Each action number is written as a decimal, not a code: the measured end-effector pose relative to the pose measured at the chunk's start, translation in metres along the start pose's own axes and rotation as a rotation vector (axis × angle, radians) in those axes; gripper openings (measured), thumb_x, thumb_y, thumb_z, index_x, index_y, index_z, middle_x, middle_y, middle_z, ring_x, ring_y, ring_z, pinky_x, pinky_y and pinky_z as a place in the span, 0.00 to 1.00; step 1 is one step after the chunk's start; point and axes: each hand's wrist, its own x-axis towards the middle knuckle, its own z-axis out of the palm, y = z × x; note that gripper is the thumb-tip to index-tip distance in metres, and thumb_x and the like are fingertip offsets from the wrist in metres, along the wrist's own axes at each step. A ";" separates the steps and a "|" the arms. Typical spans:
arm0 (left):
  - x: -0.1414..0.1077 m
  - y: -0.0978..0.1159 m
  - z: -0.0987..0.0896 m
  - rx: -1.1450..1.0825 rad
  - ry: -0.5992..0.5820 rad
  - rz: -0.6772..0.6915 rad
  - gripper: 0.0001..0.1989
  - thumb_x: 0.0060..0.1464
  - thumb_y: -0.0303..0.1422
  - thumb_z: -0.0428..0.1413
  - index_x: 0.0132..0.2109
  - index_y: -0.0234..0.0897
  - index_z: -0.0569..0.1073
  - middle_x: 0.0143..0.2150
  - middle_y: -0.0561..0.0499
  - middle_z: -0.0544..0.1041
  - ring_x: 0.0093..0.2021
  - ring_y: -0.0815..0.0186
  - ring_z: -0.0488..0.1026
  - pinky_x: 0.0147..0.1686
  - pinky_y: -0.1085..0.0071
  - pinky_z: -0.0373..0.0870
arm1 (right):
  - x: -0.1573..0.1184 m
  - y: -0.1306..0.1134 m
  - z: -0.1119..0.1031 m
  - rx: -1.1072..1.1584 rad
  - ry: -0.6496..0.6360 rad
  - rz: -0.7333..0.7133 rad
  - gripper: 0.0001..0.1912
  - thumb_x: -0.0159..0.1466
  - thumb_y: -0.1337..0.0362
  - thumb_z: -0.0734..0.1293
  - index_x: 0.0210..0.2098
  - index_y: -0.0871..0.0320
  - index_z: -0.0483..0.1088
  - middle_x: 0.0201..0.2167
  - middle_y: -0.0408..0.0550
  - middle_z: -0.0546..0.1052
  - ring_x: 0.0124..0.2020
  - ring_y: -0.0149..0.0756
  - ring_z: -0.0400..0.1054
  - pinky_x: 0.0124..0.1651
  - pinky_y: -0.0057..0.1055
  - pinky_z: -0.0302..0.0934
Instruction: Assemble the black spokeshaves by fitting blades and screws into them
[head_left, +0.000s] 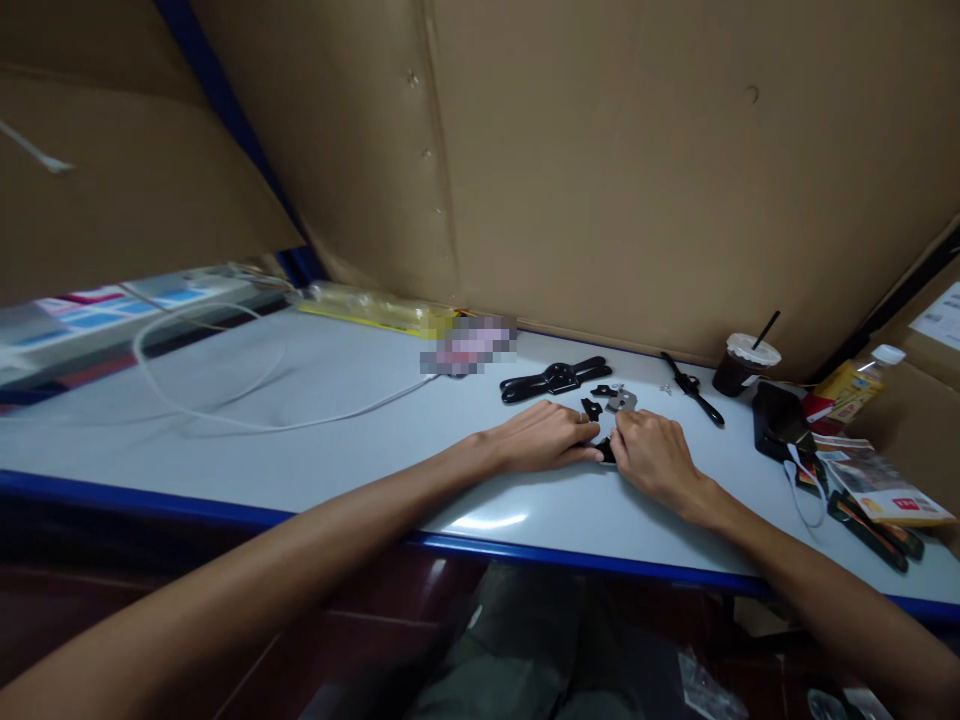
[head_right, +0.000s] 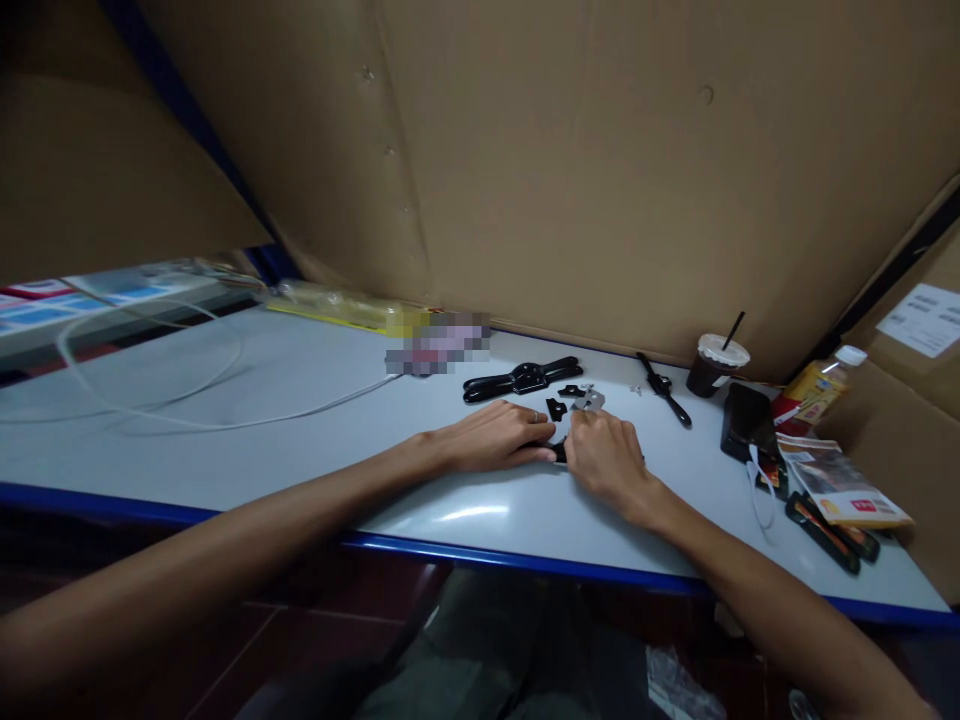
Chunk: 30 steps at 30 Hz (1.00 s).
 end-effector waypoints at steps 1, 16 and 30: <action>0.000 0.000 0.000 -0.002 -0.008 -0.003 0.24 0.72 0.49 0.43 0.37 0.37 0.72 0.32 0.48 0.76 0.27 0.67 0.68 0.26 0.67 0.51 | 0.000 -0.002 -0.001 -0.021 -0.006 0.014 0.15 0.70 0.66 0.58 0.41 0.61 0.76 0.37 0.59 0.80 0.36 0.44 0.73 0.34 0.35 0.52; 0.000 0.000 0.000 0.000 -0.034 -0.027 0.23 0.72 0.48 0.45 0.37 0.36 0.72 0.32 0.49 0.75 0.26 0.67 0.66 0.27 0.67 0.49 | 0.015 0.027 -0.005 0.607 0.006 -0.026 0.07 0.62 0.69 0.69 0.32 0.55 0.81 0.26 0.41 0.79 0.28 0.31 0.67 0.34 0.29 0.53; 0.001 0.001 -0.002 0.001 -0.057 -0.028 0.22 0.72 0.47 0.46 0.38 0.36 0.73 0.32 0.49 0.76 0.27 0.67 0.67 0.27 0.66 0.49 | 0.004 0.023 -0.019 0.180 -0.073 -0.135 0.09 0.65 0.68 0.68 0.27 0.57 0.75 0.27 0.46 0.78 0.28 0.33 0.65 0.32 0.31 0.45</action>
